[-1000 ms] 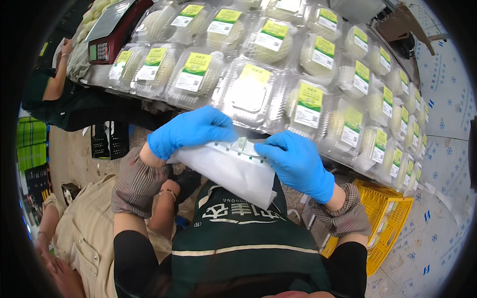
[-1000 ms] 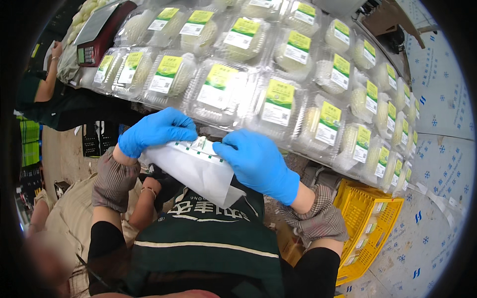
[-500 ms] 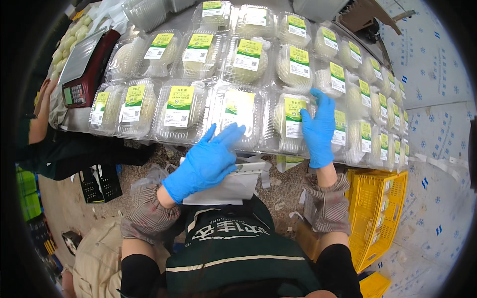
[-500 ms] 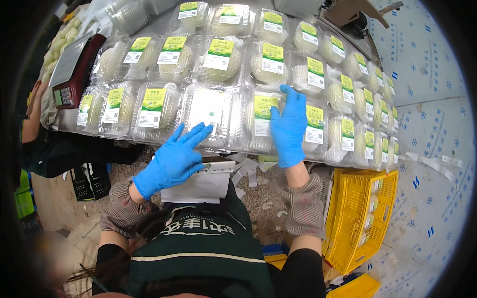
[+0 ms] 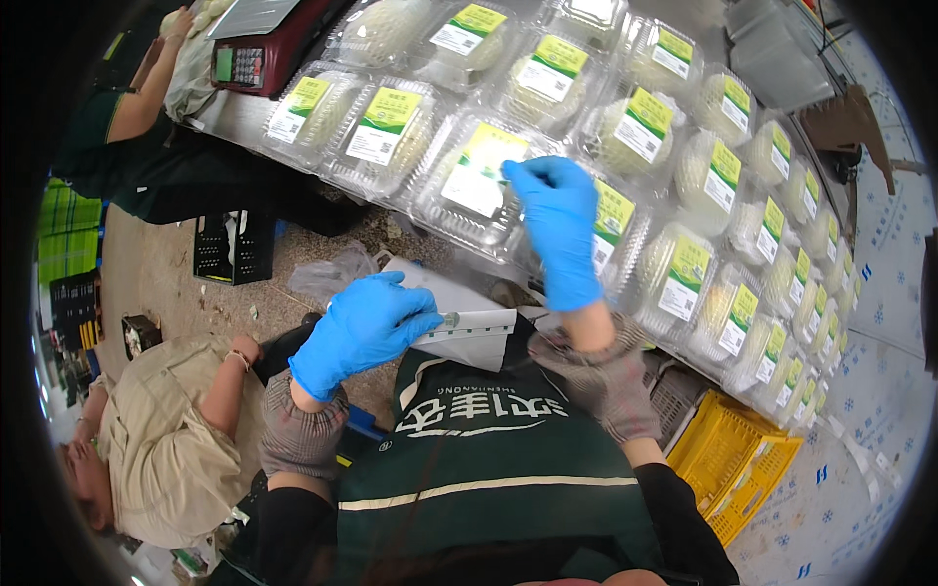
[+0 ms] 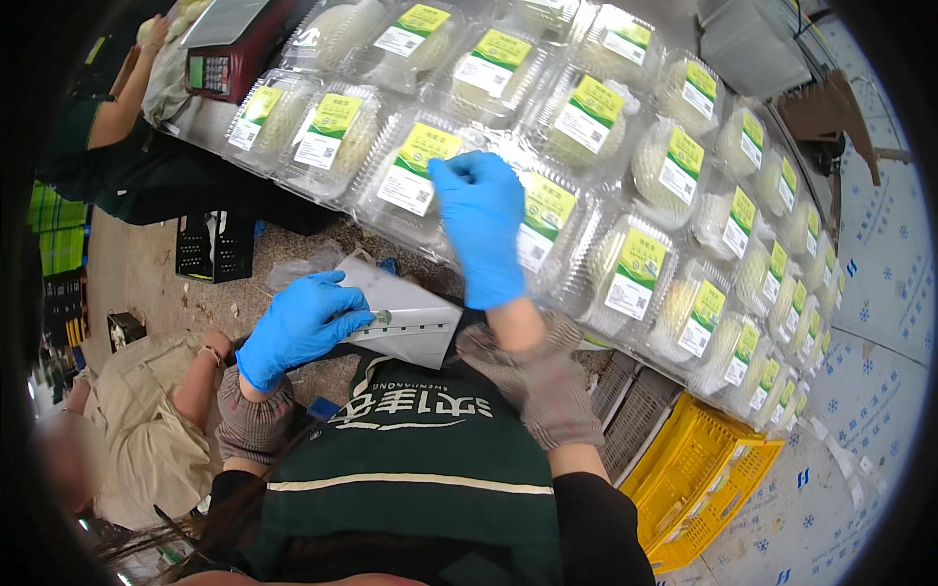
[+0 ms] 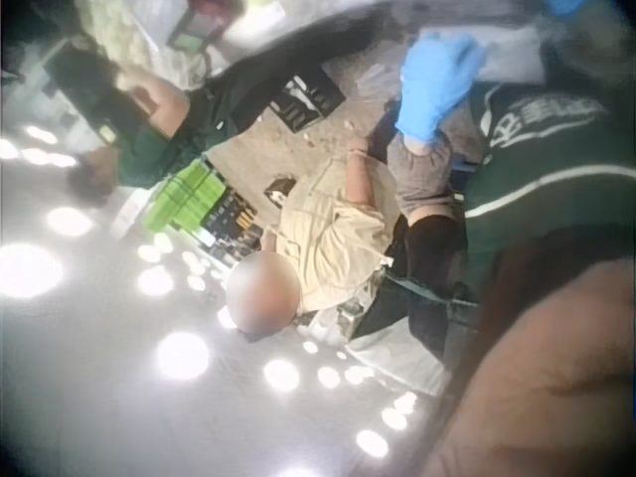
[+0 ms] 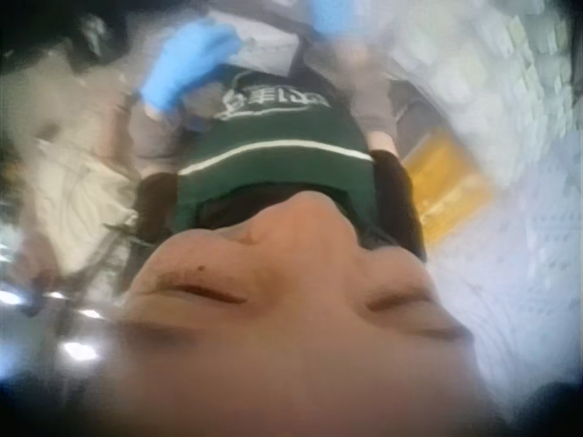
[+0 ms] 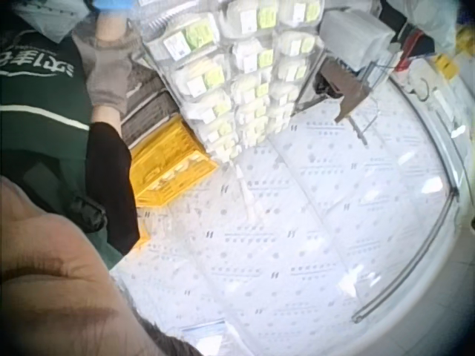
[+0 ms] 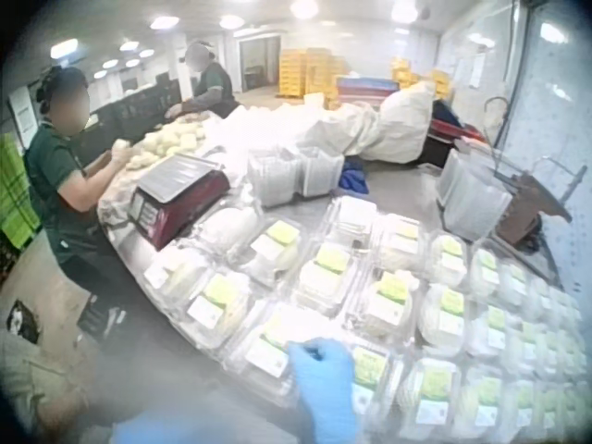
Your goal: The person places round white fruits into clear plastic clamshell containers on a stainless steel table. They apply green and white labels to the containers and then transfer the finished packages into yellow plastic crates. The person wears blue gloves and a green apron while working in a commercial packing area.
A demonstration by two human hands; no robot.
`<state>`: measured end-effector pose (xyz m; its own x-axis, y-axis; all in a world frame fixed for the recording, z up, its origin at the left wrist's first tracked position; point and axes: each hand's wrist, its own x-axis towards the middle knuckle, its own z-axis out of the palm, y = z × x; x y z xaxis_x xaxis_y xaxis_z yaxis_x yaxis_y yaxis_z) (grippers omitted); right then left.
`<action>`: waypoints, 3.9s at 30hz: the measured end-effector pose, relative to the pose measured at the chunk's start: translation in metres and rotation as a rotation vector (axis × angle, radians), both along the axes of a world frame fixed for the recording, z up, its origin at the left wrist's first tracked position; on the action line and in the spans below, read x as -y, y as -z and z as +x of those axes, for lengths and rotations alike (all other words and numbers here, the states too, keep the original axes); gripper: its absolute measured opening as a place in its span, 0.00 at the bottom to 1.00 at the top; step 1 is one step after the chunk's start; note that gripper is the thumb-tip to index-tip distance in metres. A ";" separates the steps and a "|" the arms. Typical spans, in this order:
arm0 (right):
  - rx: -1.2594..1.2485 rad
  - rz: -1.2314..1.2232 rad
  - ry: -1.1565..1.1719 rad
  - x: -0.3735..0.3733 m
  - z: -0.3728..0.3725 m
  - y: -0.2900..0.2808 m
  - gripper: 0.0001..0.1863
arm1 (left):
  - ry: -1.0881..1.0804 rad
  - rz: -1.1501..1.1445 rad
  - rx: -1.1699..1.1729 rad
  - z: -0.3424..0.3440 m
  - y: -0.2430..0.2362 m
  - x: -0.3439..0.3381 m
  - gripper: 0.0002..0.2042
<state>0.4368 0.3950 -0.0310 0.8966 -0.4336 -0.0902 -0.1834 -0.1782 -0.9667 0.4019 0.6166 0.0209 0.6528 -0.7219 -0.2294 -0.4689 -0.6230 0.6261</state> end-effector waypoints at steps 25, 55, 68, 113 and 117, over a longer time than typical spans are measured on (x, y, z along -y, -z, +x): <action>-0.118 -0.955 -0.111 -0.013 0.024 -0.012 0.10 | 0.423 -0.163 0.013 0.134 0.006 -0.039 0.06; 0.092 -0.291 -0.288 0.012 -0.002 -0.059 0.25 | 0.048 -0.249 -0.469 0.138 -0.008 0.069 0.08; -0.187 -0.733 -0.110 -0.005 0.017 -0.006 0.12 | 0.042 -0.084 -0.557 0.158 -0.020 0.012 0.10; 0.051 -1.451 0.202 0.076 0.095 -0.085 0.37 | -0.124 -0.910 0.453 0.096 -0.042 0.206 0.19; 0.364 -1.253 0.200 0.083 0.121 -0.045 0.31 | 0.073 -1.019 0.134 0.117 -0.037 0.183 0.14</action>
<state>0.5575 0.3117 0.0142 0.6950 -0.1734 0.6978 -0.0775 -0.9829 -0.1670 0.5193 0.4340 0.0581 0.5749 -0.5718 0.5853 -0.5894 0.2068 0.7809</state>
